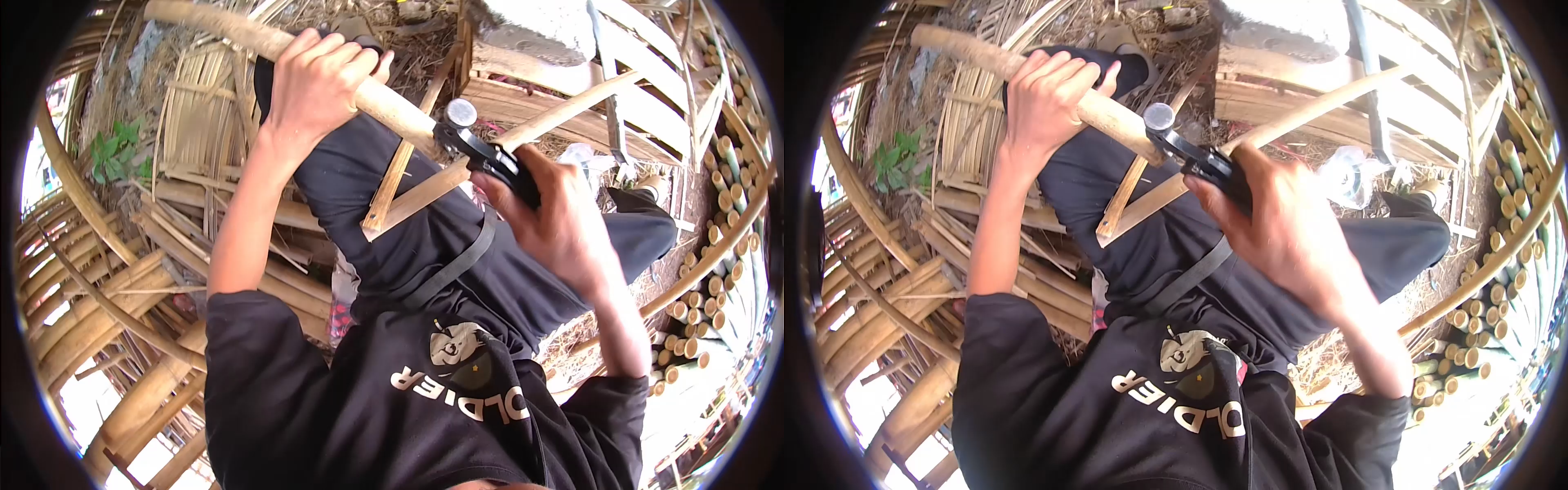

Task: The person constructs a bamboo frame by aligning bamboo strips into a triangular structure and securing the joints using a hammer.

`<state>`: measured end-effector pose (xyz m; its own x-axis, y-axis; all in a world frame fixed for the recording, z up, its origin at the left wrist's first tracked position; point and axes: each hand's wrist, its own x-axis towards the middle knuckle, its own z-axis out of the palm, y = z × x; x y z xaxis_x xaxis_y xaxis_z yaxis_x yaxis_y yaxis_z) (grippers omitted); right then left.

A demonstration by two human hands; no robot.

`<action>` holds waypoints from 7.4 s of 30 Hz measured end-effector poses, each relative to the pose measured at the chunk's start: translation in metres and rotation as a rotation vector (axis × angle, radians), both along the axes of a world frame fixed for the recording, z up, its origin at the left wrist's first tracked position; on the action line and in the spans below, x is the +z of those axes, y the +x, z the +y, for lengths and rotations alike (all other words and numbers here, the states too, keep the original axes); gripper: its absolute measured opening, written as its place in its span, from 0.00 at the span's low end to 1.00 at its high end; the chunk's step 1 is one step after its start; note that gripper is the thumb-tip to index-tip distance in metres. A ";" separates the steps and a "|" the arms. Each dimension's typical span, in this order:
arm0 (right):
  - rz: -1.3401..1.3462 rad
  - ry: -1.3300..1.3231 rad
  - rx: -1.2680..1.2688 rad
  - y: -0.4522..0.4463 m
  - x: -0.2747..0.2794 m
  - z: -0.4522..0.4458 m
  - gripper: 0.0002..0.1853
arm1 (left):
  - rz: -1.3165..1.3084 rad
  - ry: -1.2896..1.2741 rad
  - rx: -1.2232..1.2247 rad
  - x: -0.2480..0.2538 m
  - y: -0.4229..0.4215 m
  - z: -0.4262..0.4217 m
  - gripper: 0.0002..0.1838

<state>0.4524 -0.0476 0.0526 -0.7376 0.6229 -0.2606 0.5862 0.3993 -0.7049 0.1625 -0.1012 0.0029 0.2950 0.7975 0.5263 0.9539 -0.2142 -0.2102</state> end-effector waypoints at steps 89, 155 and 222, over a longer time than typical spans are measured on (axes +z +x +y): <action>0.144 0.257 0.867 -0.075 -0.096 0.101 0.14 | -0.372 -0.329 0.463 -0.036 -0.060 -0.168 0.23; 0.087 -1.275 -0.246 0.058 0.025 0.064 0.12 | -0.799 -0.522 0.238 0.009 0.037 -0.061 0.22; -0.893 1.054 0.218 0.223 -0.040 0.227 0.06 | -0.275 -0.398 0.677 0.007 -0.024 0.074 0.20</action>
